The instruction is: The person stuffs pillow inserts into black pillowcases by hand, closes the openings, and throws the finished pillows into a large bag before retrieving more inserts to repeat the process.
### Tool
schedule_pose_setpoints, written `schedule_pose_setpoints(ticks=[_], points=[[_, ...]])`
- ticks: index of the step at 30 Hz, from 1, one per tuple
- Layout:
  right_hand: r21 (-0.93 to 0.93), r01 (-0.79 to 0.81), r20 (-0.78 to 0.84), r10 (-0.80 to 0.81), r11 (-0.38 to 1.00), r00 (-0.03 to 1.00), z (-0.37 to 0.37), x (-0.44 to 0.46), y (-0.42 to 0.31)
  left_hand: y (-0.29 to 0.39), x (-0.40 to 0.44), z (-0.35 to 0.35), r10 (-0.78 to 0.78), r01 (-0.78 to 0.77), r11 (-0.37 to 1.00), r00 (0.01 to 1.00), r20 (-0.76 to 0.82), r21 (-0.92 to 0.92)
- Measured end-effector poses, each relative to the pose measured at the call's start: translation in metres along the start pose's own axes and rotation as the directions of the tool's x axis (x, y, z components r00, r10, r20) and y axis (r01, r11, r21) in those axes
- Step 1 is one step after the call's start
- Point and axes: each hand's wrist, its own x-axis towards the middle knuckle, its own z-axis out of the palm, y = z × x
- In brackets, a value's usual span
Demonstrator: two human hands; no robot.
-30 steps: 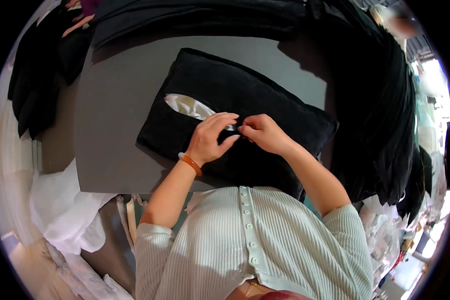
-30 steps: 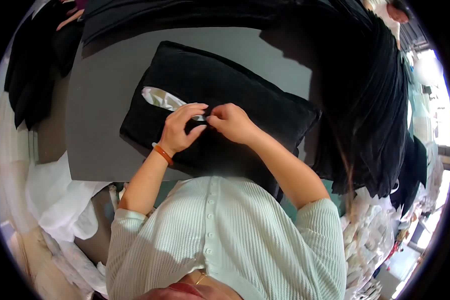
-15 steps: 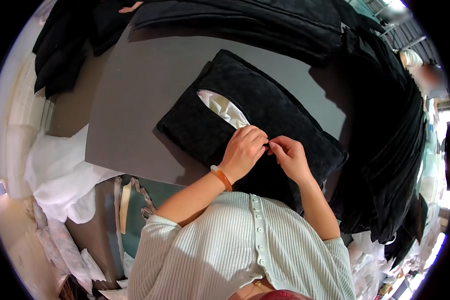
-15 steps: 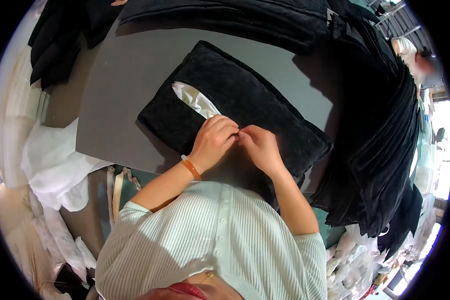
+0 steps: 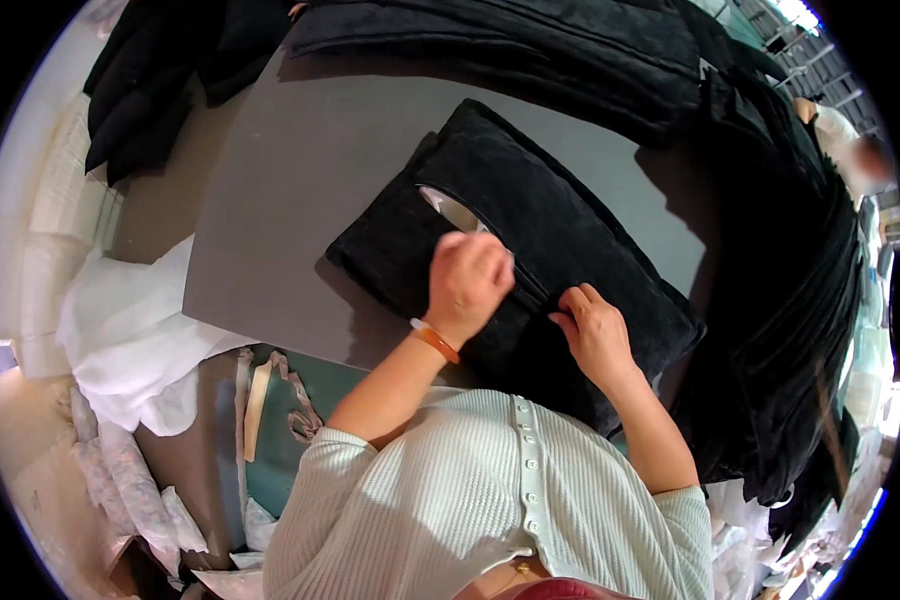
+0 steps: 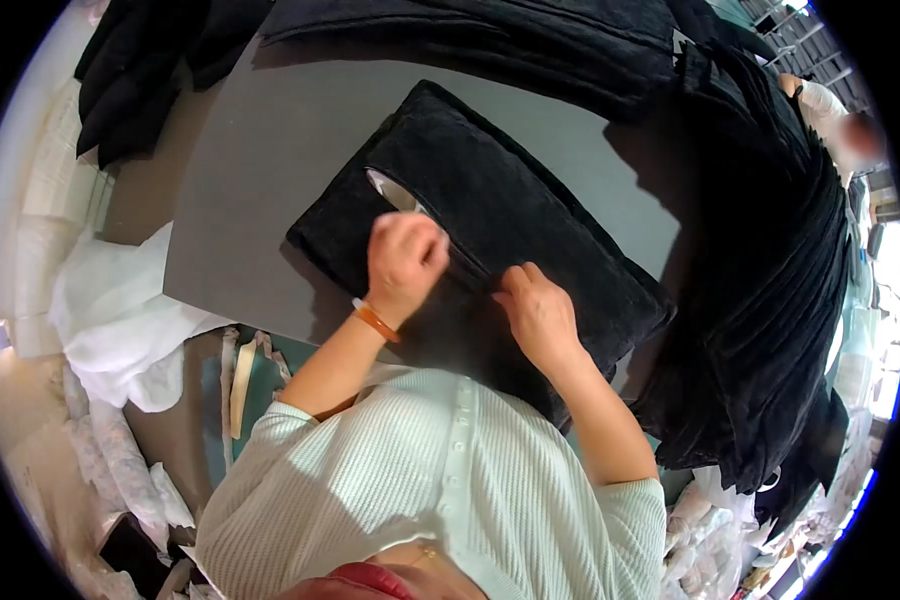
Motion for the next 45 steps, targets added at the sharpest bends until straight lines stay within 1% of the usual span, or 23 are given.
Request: schedule_pose_setpoints(ticks=[2, 3, 7, 9, 10, 12, 13, 14, 16, 20, 22, 24, 26, 28, 29, 33, 35, 38, 39, 41, 42, 44, 45], points=[[-0.002, 0.012, 0.038, -0.012, 1.000, 0.999, -0.006, -0.003, 0.001, -0.026, 0.011, -0.011, -0.158, 0.164, 0.985, 0.983, -0.093, 0.059], [0.011, 0.005, 0.060, -0.006, 1.000, 0.998, -0.009, -0.004, 0.003, -0.041, 0.020, -0.019, -0.245, 0.250, 0.968, 0.952, -0.182, 0.007], [0.001, 0.016, 0.075, -0.016, 1.000, 0.997, -0.005, 0.002, -0.002, -0.083, 0.023, -0.016, -0.303, 0.303, 0.953, 0.950, -0.071, -0.015], [-0.012, 0.030, 0.058, -0.029, 0.999, 0.998, 0.001, 0.004, -0.002, -0.094, 0.018, -0.009, -0.520, 0.514, 0.834, 0.854, 0.025, -0.200], [-0.047, 0.036, 0.063, -0.033, 0.998, 0.997, 0.003, 0.004, -0.002, -0.097, 0.018, -0.012, -0.519, 0.514, 0.834, 0.854, 0.029, -0.201], [-0.081, 0.033, 0.066, -0.027, 0.996, 0.997, 0.006, 0.005, -0.002, -0.099, 0.020, -0.021, -0.352, 0.364, 0.926, 0.928, 0.121, -0.103], [-0.063, 0.021, 0.046, -0.019, 0.998, 0.999, 0.007, 0.004, -0.001, -0.098, 0.024, -0.026, -0.322, 0.340, 0.934, 0.934, 0.155, -0.108], [-0.045, 0.013, 0.028, -0.011, 0.999, 1.000, 0.008, 0.004, 0.000, -0.100, 0.024, -0.029, -0.324, 0.343, 0.933, 0.933, 0.160, -0.109], [-0.041, 0.010, 0.022, -0.009, 0.999, 1.000, 0.009, 0.002, -0.001, -0.105, 0.026, -0.031, -0.413, 0.453, 0.888, 0.860, 0.300, -0.078], [-0.051, 0.011, 0.005, -0.011, 0.999, 1.000, 0.010, 0.003, -0.001, -0.098, 0.026, -0.029, -0.361, 0.371, 0.929, 0.901, 0.240, 0.006], [-0.052, 0.005, 0.003, -0.005, 0.999, 1.000, 0.010, 0.005, -0.001, -0.082, 0.026, -0.028, -0.180, 0.173, 0.983, 0.967, 0.181, 0.053], [-0.047, 0.007, 0.011, -0.006, 0.999, 1.000, 0.011, 0.004, -0.001, -0.065, 0.021, -0.022, -0.056, 0.044, 0.996, 0.985, 0.166, 0.077], [-0.019, 0.003, 0.002, -0.003, 1.000, 1.000, 0.011, 0.004, 0.000, -0.070, 0.017, -0.022, -0.156, 0.147, 0.986, 0.981, 0.117, 0.085], [-0.007, -0.002, 0.011, 0.002, 1.000, 1.000, 0.011, 0.002, -0.001, -0.097, 0.015, -0.020, -0.346, 0.345, 0.936, 0.938, 0.006, 0.069], [0.002, -0.003, 0.017, 0.003, 1.000, 1.000, 0.010, 0.002, -0.001, -0.108, 0.015, -0.021, -0.396, 0.394, 0.916, 0.918, 0.018, 0.081], [-0.017, -0.001, 0.005, 0.001, 1.000, 1.000, 0.009, 0.003, -0.001, -0.128, 0.021, -0.019, -0.396, 0.384, 0.916, 0.912, 0.106, 0.120], [-0.020, 0.017, 0.011, -0.017, 1.000, 1.000, 0.009, 0.003, -0.001, -0.138, 0.018, -0.013, -0.535, 0.554, 0.828, 0.827, 0.175, -0.085], [-0.028, 0.023, 0.003, -0.023, 0.999, 1.000, 0.010, 0.003, -0.002, -0.147, 0.020, -0.017, -0.547, 0.593, 0.801, 0.781, 0.301, -0.083], [-0.027, 0.025, 0.003, -0.025, 0.999, 1.000, 0.011, 0.001, -0.002, -0.144, 0.024, -0.023, -0.548, 0.593, 0.801, 0.781, 0.299, -0.082], [-0.027, -0.004, -0.002, 0.004, 1.000, 1.000, 0.010, 0.000, 0.000, -0.138, 0.034, -0.034, -0.421, 0.477, 0.867, 0.856, 0.299, -0.144], [-0.028, -0.013, -0.007, 0.012, 1.000, 1.000, 0.010, 0.001, 0.000, -0.139, 0.035, -0.034, -0.414, 0.473, 0.869, 0.857, 0.306, -0.149], [-0.011, 0.001, -0.004, -0.001, 1.000, 1.000, 0.011, -0.004, -0.001, -0.137, 0.029, -0.032, -0.299, 0.326, 0.935, 0.937, 0.180, -0.141], [-0.010, -0.003, -0.001, 0.003, 1.000, 1.000, 0.012, -0.005, -0.002, -0.139, 0.022, -0.028, -0.337, 0.343, 0.939, 0.932, 0.136, -0.024]])
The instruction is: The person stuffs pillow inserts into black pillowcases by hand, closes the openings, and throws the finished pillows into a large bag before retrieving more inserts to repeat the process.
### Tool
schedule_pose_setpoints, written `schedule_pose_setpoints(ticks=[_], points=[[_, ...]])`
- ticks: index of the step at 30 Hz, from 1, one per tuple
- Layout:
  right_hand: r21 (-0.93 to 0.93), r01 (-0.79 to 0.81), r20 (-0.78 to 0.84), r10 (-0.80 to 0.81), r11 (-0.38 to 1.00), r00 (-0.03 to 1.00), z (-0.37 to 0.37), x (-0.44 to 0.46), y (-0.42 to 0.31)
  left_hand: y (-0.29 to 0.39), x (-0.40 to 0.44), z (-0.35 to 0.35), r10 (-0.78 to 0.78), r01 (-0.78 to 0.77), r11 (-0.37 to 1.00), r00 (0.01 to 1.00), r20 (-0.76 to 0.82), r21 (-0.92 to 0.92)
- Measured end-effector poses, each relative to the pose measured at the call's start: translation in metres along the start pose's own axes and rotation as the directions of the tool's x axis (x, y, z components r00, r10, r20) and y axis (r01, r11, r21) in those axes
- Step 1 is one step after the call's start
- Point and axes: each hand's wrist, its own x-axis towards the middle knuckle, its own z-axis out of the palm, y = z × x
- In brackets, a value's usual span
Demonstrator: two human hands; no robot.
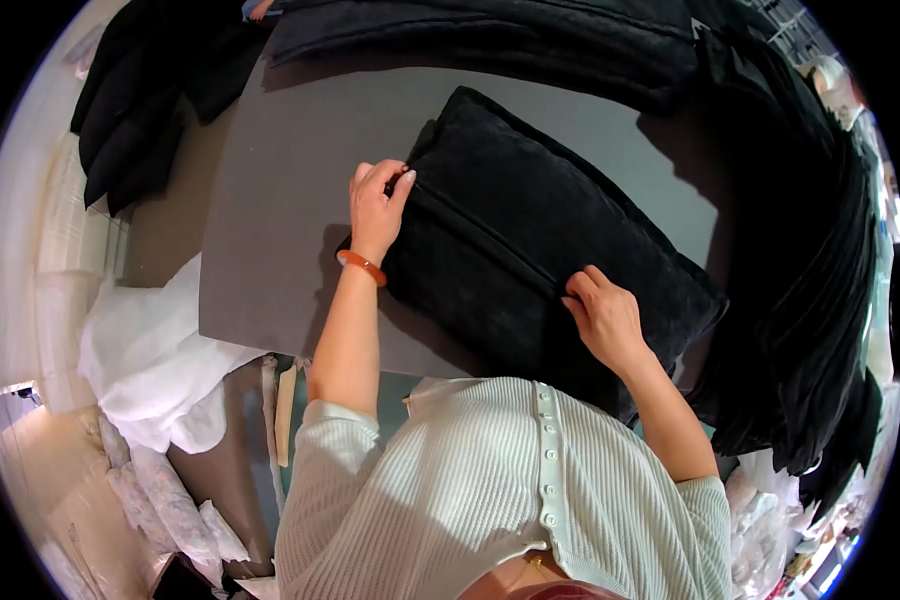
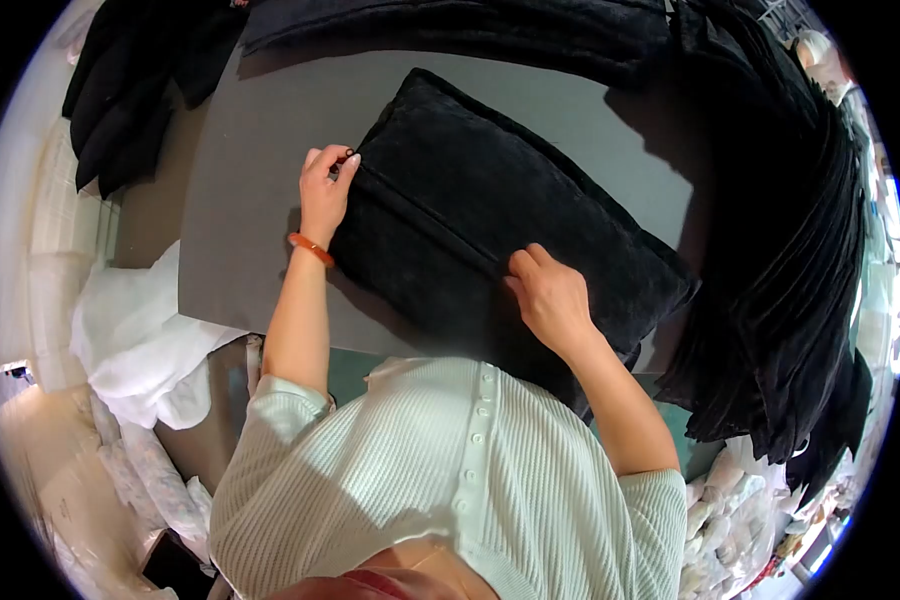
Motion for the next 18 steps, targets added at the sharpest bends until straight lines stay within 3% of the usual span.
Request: schedule_pose_setpoints(ticks=[1, 3, 5, 7, 8, 9, 11, 12, 16, 18], points=[[-0.008, 0.009, -0.002, -0.009, 1.000, 1.000, 0.003, 0.001, -0.003, -0.008, -0.005, 0.008, 0.001, -0.001, 1.000, 1.000, 0.003, 0.001], [-0.016, 0.012, -0.019, -0.012, 1.000, 1.000, 0.007, 0.006, -0.004, -0.020, -0.005, 0.023, -0.271, 0.254, 0.961, 0.944, -0.185, -0.114], [-0.018, 0.014, -0.031, -0.015, 1.000, 0.999, 0.006, 0.005, -0.003, -0.027, -0.003, 0.024, -0.264, 0.253, 0.963, 0.956, -0.131, -0.092], [-0.019, 0.009, -0.033, -0.010, 1.000, 0.999, 0.005, 0.004, 0.000, -0.032, 0.003, 0.020, -0.266, 0.263, 0.947, 0.964, 0.007, -0.187], [-0.016, 0.003, -0.036, -0.003, 1.000, 0.999, 0.005, 0.005, 0.001, -0.036, 0.006, 0.017, -0.300, 0.329, 0.884, 0.944, 0.137, -0.333], [-0.011, 0.005, -0.038, -0.005, 1.000, 0.999, 0.005, 0.004, 0.001, -0.042, 0.007, 0.013, -0.299, 0.327, 0.886, 0.945, 0.136, -0.328], [0.011, -0.002, -0.045, 0.003, 1.000, 0.999, 0.005, 0.001, -0.001, -0.052, 0.011, 0.006, -0.282, 0.419, 0.776, 0.899, 0.335, -0.472], [0.011, -0.005, -0.046, 0.005, 1.000, 0.999, 0.006, 0.000, -0.001, -0.054, 0.014, -0.001, -0.342, 0.543, 0.678, 0.830, 0.442, -0.495], [0.051, -0.002, -0.065, 0.005, 0.999, 0.998, 0.007, 0.000, -0.002, -0.054, 0.018, 0.000, -0.354, 0.591, 0.673, 0.785, 0.509, -0.443], [0.049, -0.013, -0.069, 0.016, 0.999, 0.997, 0.007, 0.000, -0.003, -0.049, 0.015, 0.005, -0.339, 0.512, 0.762, 0.837, 0.430, -0.397]])
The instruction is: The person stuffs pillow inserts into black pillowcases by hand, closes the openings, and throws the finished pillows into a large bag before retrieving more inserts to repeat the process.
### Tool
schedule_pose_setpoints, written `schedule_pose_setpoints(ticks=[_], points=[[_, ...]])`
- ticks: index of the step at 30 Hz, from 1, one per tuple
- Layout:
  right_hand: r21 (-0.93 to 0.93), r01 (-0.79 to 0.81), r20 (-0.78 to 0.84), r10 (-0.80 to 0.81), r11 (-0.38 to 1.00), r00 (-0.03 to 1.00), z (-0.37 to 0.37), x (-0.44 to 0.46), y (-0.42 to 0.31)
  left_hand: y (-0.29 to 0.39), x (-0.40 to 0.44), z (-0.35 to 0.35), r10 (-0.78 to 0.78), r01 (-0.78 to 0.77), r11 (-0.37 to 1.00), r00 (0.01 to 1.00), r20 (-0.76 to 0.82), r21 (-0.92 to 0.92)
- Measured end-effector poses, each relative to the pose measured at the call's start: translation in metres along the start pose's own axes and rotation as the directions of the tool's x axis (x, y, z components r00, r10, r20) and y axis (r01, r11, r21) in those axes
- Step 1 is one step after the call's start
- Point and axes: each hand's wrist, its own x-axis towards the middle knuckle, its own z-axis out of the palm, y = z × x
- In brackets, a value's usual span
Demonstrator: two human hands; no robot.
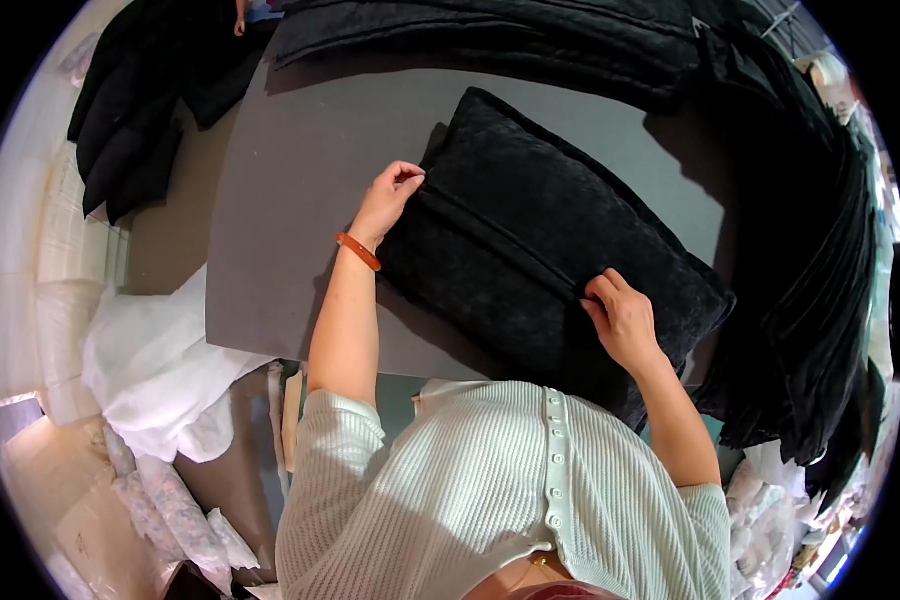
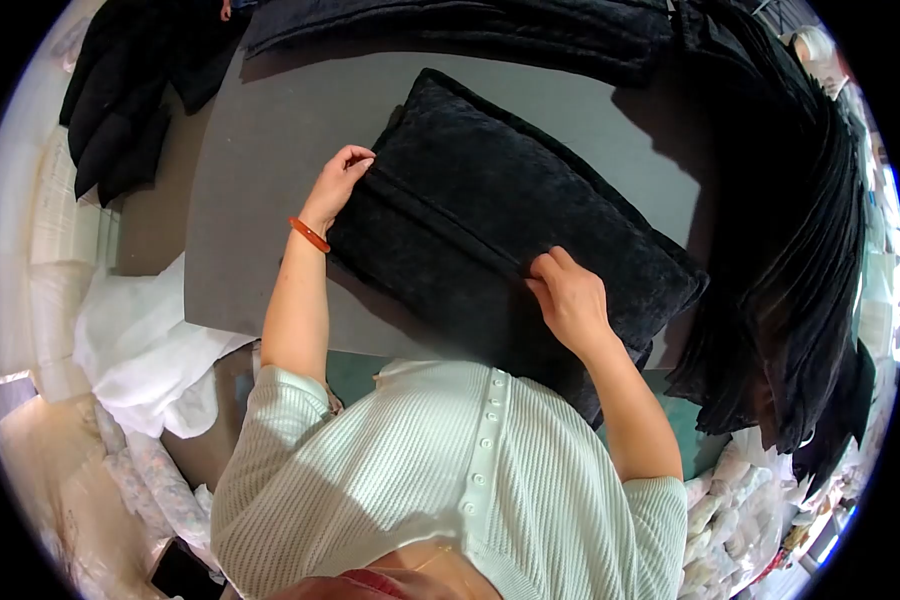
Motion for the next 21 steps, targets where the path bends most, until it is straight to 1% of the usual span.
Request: schedule_pose_setpoints(ticks=[1, 3, 4, 5, 7, 8, 9, 11, 12, 14, 15, 16, 17, 18, 20, 21], points=[[-0.004, -0.016, 0.008, 0.016, 1.000, 1.000, 0.000, 0.000, -0.002, -0.003, -0.001, -0.002, 0.000, 0.000, 1.000, 1.000, 0.003, -0.003], [-0.011, -0.036, 0.015, 0.036, 0.999, 0.999, 0.001, 0.000, -0.004, -0.005, -0.002, -0.006, 0.037, -0.037, 0.999, 0.998, 0.060, 0.006], [-0.019, -0.047, 0.010, 0.047, 0.999, 0.999, 0.001, 0.000, -0.005, -0.004, -0.003, -0.010, 0.010, -0.016, 0.997, 0.996, 0.088, 0.074], [-0.026, -0.058, 0.006, 0.058, 0.998, 0.998, 0.002, 0.000, -0.007, -0.002, -0.007, -0.012, 0.008, -0.015, 0.997, 0.996, 0.091, 0.073], [-0.036, -0.074, -0.001, 0.074, 0.997, 0.997, 0.003, -0.001, -0.009, 0.010, -0.013, -0.011, 0.110, -0.135, 0.955, 0.988, 0.105, 0.263], [-0.042, -0.090, -0.008, 0.090, 0.995, 0.996, 0.005, -0.001, -0.010, 0.010, -0.012, -0.014, 0.124, -0.162, 0.949, 0.980, 0.155, 0.269], [-0.045, -0.097, -0.006, 0.097, 0.994, 0.995, 0.006, -0.001, -0.011, 0.012, -0.010, -0.016, 0.121, -0.161, 0.951, 0.980, 0.161, 0.265], [-0.056, -0.114, -0.023, 0.113, 0.992, 0.993, 0.007, 0.001, -0.013, 0.015, -0.006, -0.022, 0.237, -0.333, 0.863, 0.931, 0.278, 0.380], [-0.061, -0.121, -0.024, 0.119, 0.991, 0.993, 0.006, 0.001, -0.014, 0.014, -0.004, -0.023, 0.238, -0.336, 0.865, 0.929, 0.283, 0.374], [-0.069, -0.167, -0.029, 0.165, 0.984, 0.986, 0.007, 0.000, -0.016, 0.011, 0.000, -0.026, 0.201, -0.273, 0.948, 0.913, 0.354, 0.166], [-0.074, -0.174, -0.029, 0.173, 0.982, 0.985, 0.007, 0.000, -0.016, 0.010, 0.002, -0.026, 0.201, -0.272, 0.949, 0.911, 0.360, 0.160], [-0.077, -0.175, -0.036, 0.173, 0.982, 0.984, 0.007, 0.000, -0.017, 0.010, 0.005, -0.026, 0.227, -0.375, 0.858, 0.890, 0.395, 0.352], [-0.080, -0.178, -0.042, 0.175, 0.981, 0.984, 0.008, 0.000, -0.019, 0.010, 0.007, -0.027, 0.242, -0.463, 0.717, 0.867, 0.436, 0.521], [-0.083, -0.187, -0.039, 0.184, 0.979, 0.982, 0.009, -0.001, -0.020, 0.013, 0.006, -0.027, 0.239, -0.462, 0.722, 0.865, 0.442, 0.514], [-0.094, -0.205, -0.066, 0.199, 0.974, 0.978, 0.012, 0.002, -0.022, 0.023, 0.003, -0.029, 0.315, -0.525, 0.640, 0.845, 0.432, 0.561], [-0.098, -0.210, -0.065, 0.204, 0.973, 0.977, 0.012, 0.003, -0.023, 0.028, 0.002, -0.031, 0.315, -0.526, 0.643, 0.844, 0.434, 0.556]])
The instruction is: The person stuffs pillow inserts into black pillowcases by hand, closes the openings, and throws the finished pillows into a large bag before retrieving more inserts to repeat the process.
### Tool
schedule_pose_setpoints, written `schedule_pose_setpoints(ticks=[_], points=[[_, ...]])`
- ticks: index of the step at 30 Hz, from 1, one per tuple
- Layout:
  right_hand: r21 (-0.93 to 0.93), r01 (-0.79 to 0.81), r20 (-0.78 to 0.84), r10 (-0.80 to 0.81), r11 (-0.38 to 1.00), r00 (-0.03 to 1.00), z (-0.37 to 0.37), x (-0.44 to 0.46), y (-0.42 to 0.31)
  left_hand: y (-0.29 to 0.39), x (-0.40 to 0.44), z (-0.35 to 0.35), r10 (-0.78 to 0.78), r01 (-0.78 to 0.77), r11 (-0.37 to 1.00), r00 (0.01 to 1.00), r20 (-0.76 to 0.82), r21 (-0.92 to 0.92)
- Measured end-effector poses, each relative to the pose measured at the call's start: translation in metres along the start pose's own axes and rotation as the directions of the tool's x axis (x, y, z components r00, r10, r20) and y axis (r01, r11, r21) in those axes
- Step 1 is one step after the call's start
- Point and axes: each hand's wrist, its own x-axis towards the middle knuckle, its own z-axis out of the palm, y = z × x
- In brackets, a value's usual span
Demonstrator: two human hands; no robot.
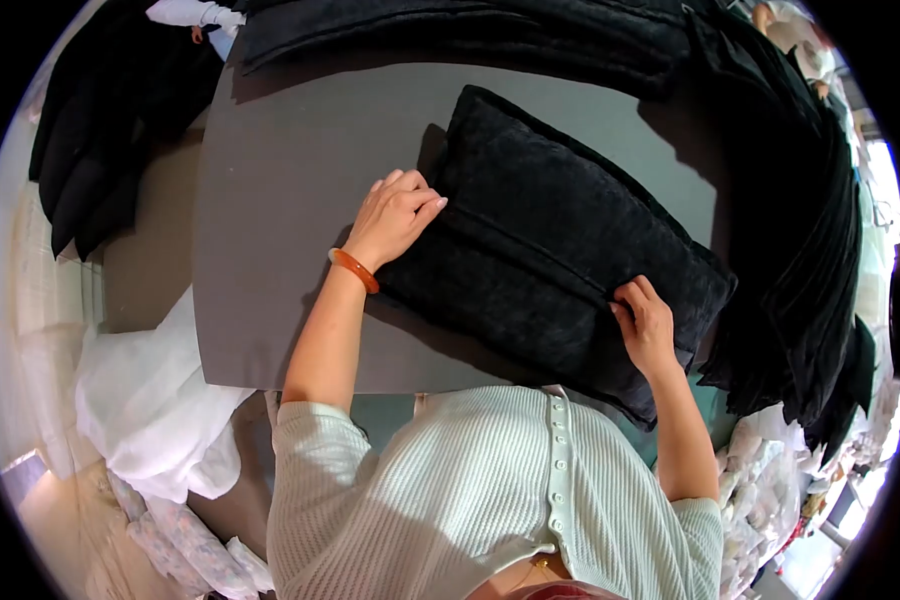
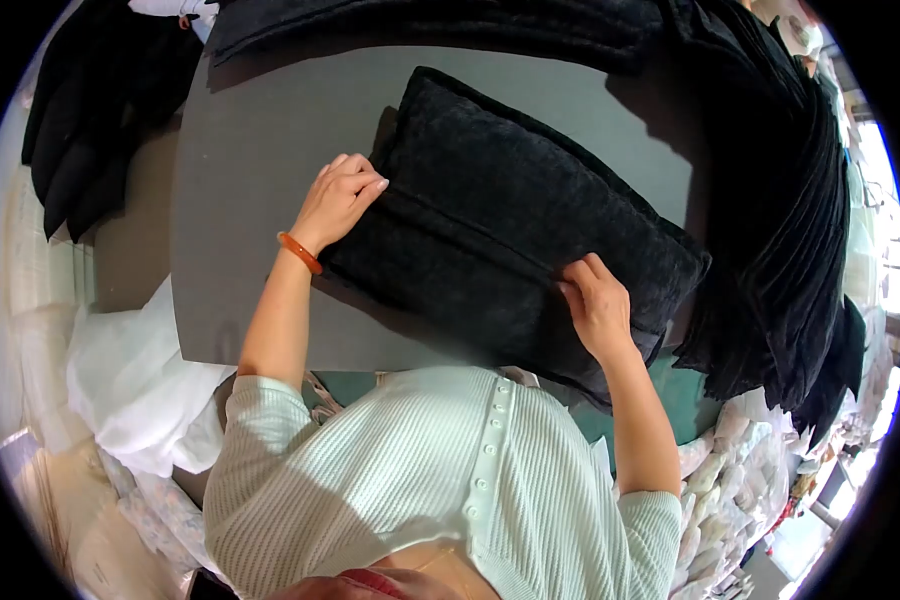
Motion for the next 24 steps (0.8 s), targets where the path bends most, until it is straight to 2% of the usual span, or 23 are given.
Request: schedule_pose_setpoints(ticks=[2, 3, 5, 6, 8, 9, 11, 12, 14, 15, 16, 17, 18, 20, 24], points=[[0.007, -0.023, 0.007, 0.023, 1.000, 1.000, 0.000, 0.002, -0.003, 0.005, 0.000, -0.010, -0.022, 0.023, 0.991, 1.000, -0.008, 0.131], [0.006, -0.027, 0.010, 0.027, 1.000, 1.000, 0.001, 0.003, -0.004, 0.007, 0.002, -0.015, -0.023, 0.023, 0.992, 1.000, -0.005, 0.126], [-0.044, -0.024, 0.004, 0.024, 0.999, 1.000, 0.001, 0.004, -0.007, 0.011, 0.006, -0.021, 0.012, -0.028, 0.950, 0.998, 0.054, 0.310], [-0.049, -0.023, 0.009, 0.023, 0.999, 1.000, -0.001, 0.004, -0.010, 0.008, 0.007, -0.022, 0.009, -0.024, 0.952, 0.999, 0.052, 0.304], [-0.121, -0.070, 0.010, 0.072, 0.990, 0.997, -0.004, 0.006, -0.019, -0.003, 0.008, -0.026, -0.032, 0.012, 0.992, 0.986, 0.164, 0.124], [-0.123, -0.070, 0.013, 0.072, 0.990, 0.997, -0.005, 0.012, -0.026, -0.011, 0.007, -0.027, -0.034, 0.014, 0.993, 0.986, 0.164, 0.121], [-0.219, -0.048, 0.004, 0.050, 0.975, 0.999, -0.009, 0.022, -0.042, -0.023, 0.004, -0.021, 0.022, 0.000, 0.989, 0.989, 0.143, -0.151], [-0.220, -0.057, 0.007, 0.060, 0.974, 0.998, -0.006, 0.032, -0.053, -0.025, 0.004, -0.018, 0.025, -0.001, 0.988, 0.988, 0.151, -0.157], [-0.128, 0.157, -0.143, -0.174, 0.979, 0.974, 0.007, 0.065, -0.077, -0.028, 0.003, -0.015, -0.004, 0.049, 0.938, 0.991, 0.131, -0.343], [-0.106, 0.241, -0.151, -0.256, 0.965, 0.955, 0.018, 0.082, -0.086, -0.029, 0.002, -0.011, -0.005, 0.051, 0.937, 0.991, 0.134, -0.346], [-0.085, 0.327, -0.162, -0.336, 0.941, 0.928, 0.028, 0.099, -0.096, -0.029, 0.000, -0.005, 0.097, -0.103, 0.953, 0.995, -0.038, -0.285], [-0.083, 0.352, -0.150, -0.361, 0.932, 0.920, 0.039, 0.116, -0.107, -0.028, -0.003, 0.000, 0.205, -0.244, 0.949, 0.958, -0.200, -0.199], [-0.080, 0.377, -0.137, -0.385, 0.923, 0.913, 0.048, 0.127, -0.116, -0.020, -0.008, -0.002, 0.201, -0.241, 0.949, 0.959, -0.198, -0.204], [-0.063, 0.413, -0.109, -0.417, 0.909, 0.902, 0.060, 0.132, -0.127, 0.000, -0.026, -0.010, 0.298, -0.324, 0.946, 0.899, -0.319, -0.028], [0.058, 0.437, -0.009, -0.437, 0.898, 0.899, 0.082, 0.113, -0.123, 0.001, -0.070, 0.007, 0.226, -0.245, 0.969, 0.898, -0.378, -0.002]])
